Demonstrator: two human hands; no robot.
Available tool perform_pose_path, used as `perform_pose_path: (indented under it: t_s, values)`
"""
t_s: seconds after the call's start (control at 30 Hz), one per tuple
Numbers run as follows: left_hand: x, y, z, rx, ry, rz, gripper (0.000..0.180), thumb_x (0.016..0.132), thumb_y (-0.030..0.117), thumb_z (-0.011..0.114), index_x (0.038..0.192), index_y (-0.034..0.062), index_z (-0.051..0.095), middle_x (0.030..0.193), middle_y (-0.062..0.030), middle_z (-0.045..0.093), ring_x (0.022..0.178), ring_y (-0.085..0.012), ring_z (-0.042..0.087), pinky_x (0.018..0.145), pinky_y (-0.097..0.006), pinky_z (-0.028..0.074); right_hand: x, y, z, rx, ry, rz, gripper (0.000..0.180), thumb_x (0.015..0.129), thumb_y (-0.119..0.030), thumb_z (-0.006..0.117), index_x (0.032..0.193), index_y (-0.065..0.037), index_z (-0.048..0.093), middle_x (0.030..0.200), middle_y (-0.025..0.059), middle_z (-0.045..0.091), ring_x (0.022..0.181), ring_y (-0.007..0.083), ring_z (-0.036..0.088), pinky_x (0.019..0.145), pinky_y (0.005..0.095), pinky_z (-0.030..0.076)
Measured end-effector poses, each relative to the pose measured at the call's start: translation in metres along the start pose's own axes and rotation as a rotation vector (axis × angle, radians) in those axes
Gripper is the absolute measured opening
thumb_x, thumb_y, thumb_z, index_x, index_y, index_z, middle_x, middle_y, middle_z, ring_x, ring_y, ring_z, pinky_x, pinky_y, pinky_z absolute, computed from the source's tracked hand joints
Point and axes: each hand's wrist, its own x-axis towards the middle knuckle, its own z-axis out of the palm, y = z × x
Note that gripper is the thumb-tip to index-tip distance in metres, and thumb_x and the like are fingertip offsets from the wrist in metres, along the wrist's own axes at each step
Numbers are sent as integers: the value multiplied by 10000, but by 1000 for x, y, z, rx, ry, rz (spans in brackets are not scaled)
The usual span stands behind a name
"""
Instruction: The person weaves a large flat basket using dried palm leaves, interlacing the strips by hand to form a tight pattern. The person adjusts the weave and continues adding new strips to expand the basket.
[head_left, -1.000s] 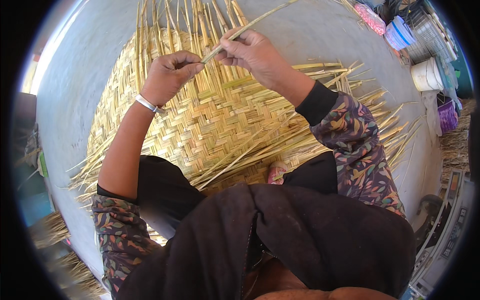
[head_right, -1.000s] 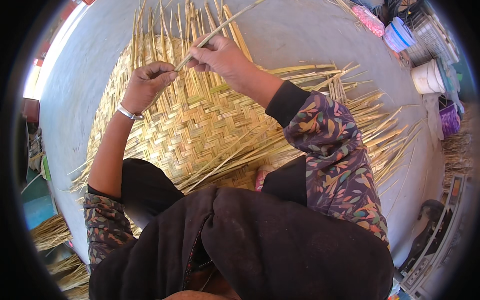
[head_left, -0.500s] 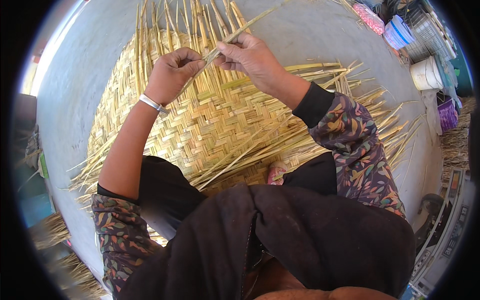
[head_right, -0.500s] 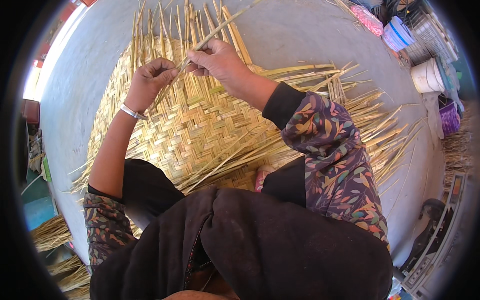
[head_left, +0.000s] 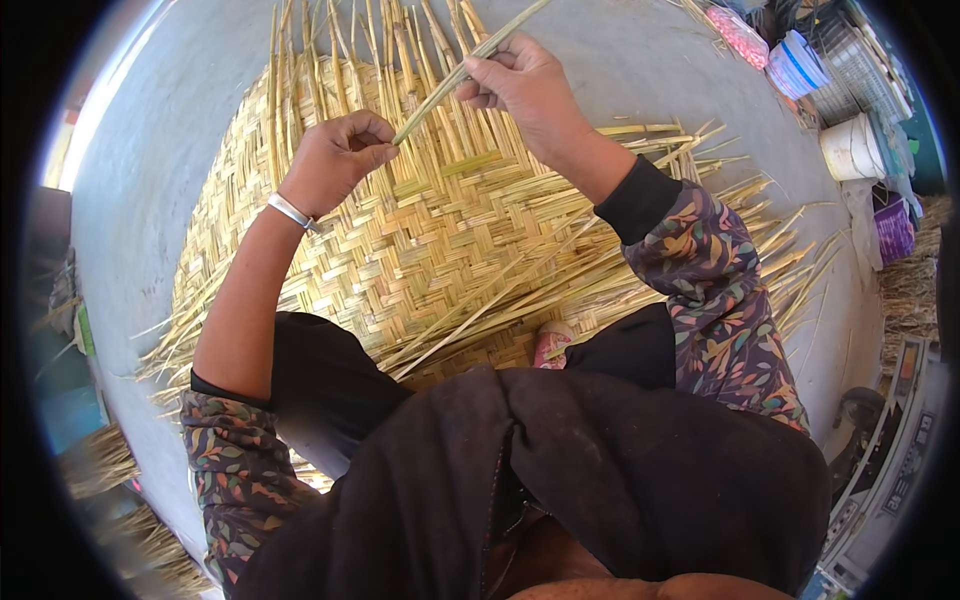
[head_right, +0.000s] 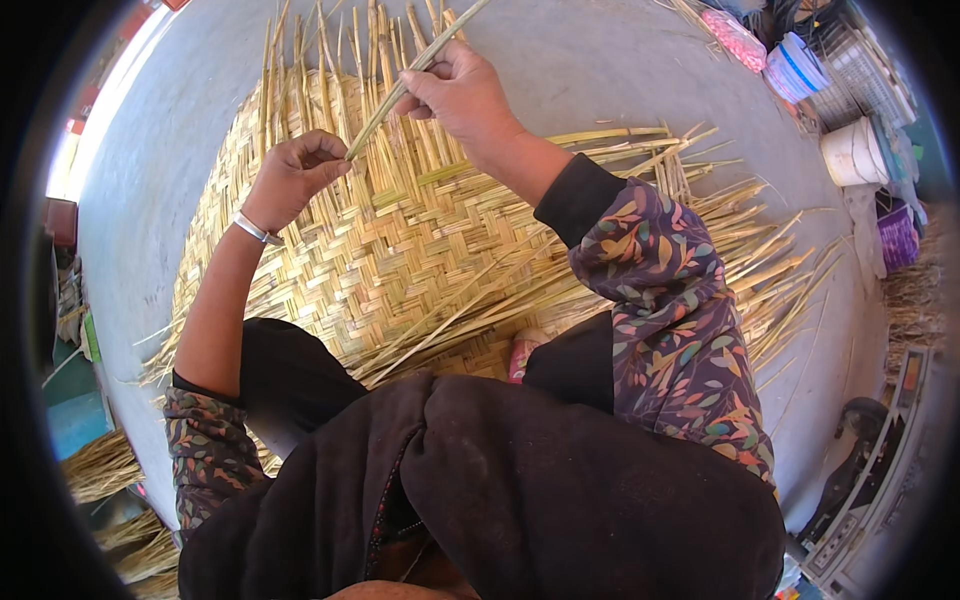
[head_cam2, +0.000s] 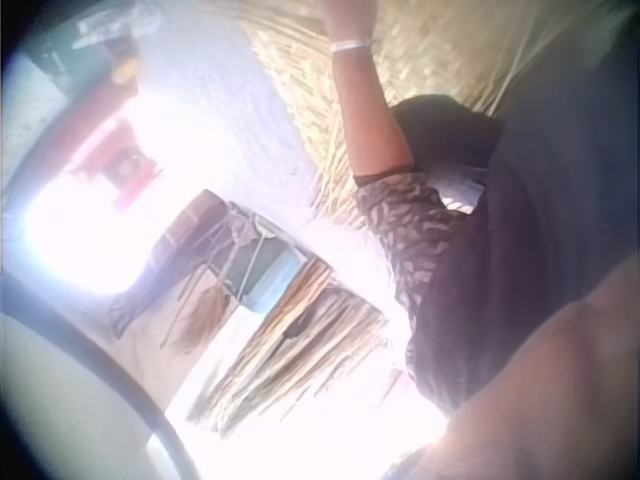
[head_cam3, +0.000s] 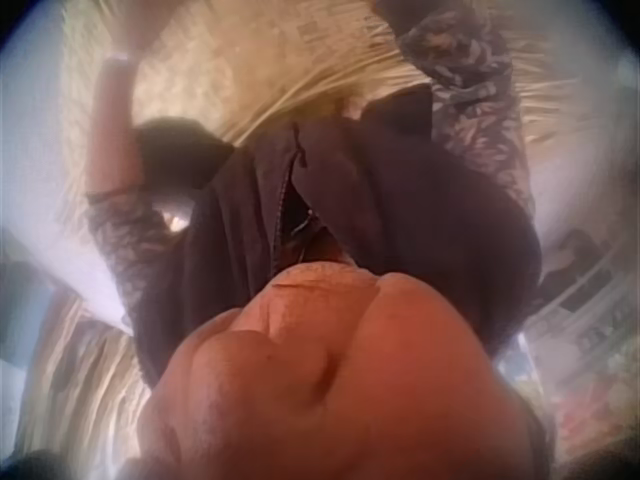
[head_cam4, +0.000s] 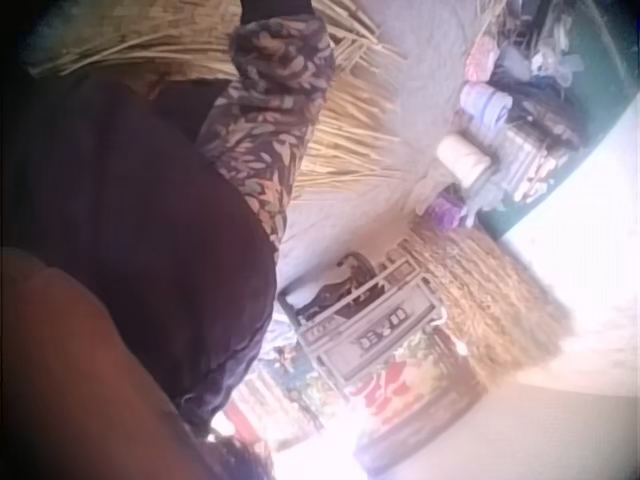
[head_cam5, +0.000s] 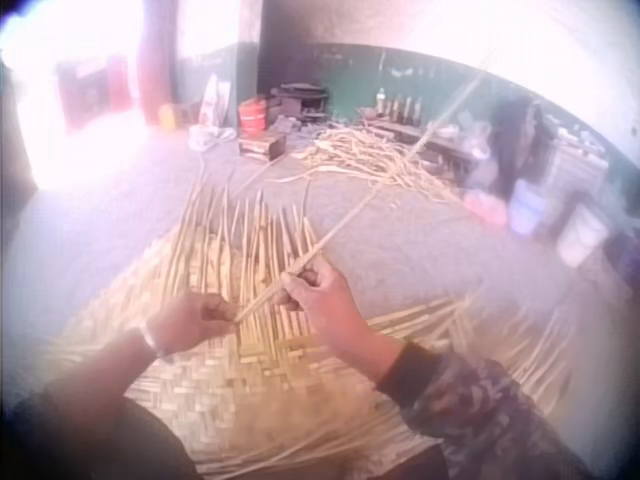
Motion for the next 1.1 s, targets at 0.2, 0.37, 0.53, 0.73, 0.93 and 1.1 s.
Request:
perform_pose_path:
  t_s: [0.2, 0.37, 0.53, 0.73, 0.93, 1.1]
  values:
    - [-1, 2, 5, 250, 80, 98, 96, 825, 113, 666, 892, 51, 637, 727, -24, 593, 659, -88, 528, 614, -243, 452, 6, 6, -17, 107, 117, 37, 140, 895, -128, 576, 976, -31, 519, 850, 50, 598, 749, 131, 627, 668, 249, 518]
    - [8, -8, 1, 91, 152, 79, 131, 841, 131, 658, 928, 43, 615, 756, -10, 591, 689, -78, 525, 627, -234, 447, 4, 6, -31, 266, 85, 109, 155, 884, -131, 598, 979, -37, 519, 854, 45, 601, 751, 127, 615, 666, 252, 519]
    - [7, -6, -10, -75, 150, -4, 160, 855, 150, 653, 928, 10, 624, 725, 20, 588, 649, -64, 509, 611, -223, 437, 1, 8, -34, 346, 106, 146, 190, 865, -115, 619, 993, -27, 508, 843, 67, 610, 736, 138, 631, 614, 240, 516]
    - [0, 6, -7, -59, 141, -134, 228, 847, 178, 667, 987, -1, 653, 744, 4, 610, 629, -68, 513, 595, -222, 443, 3, 9, -39, 226, 99, 79, 136, 877, -136, 615, 970, -88, 528, 865, 20, 603, 759, 113, 613, 652, 239, 514]
    - [-1, -1, -4, 84, 105, -43, 223, 847, 173, 667, 976, -8, 656, 717, -13, 610, 609, -80, 537, 575, -241, 461, 0, 13, -39, 157, 168, 155, 136, 872, -147, 623, 955, -84, 536, 817, 14, 602, 729, 102, 604, 635, 235, 506]
    - [-2, -4, 0, -145, -4, -93, 218, 858, 155, 652, 966, -35, 646, 725, -27, 620, 608, -92, 560, 576, -230, 475, 4, 14, -46, 128, 148, 127, 141, 872, -153, 629, 935, -69, 535, 793, 22, 599, 684, 81, 583, 583, 208, 488]
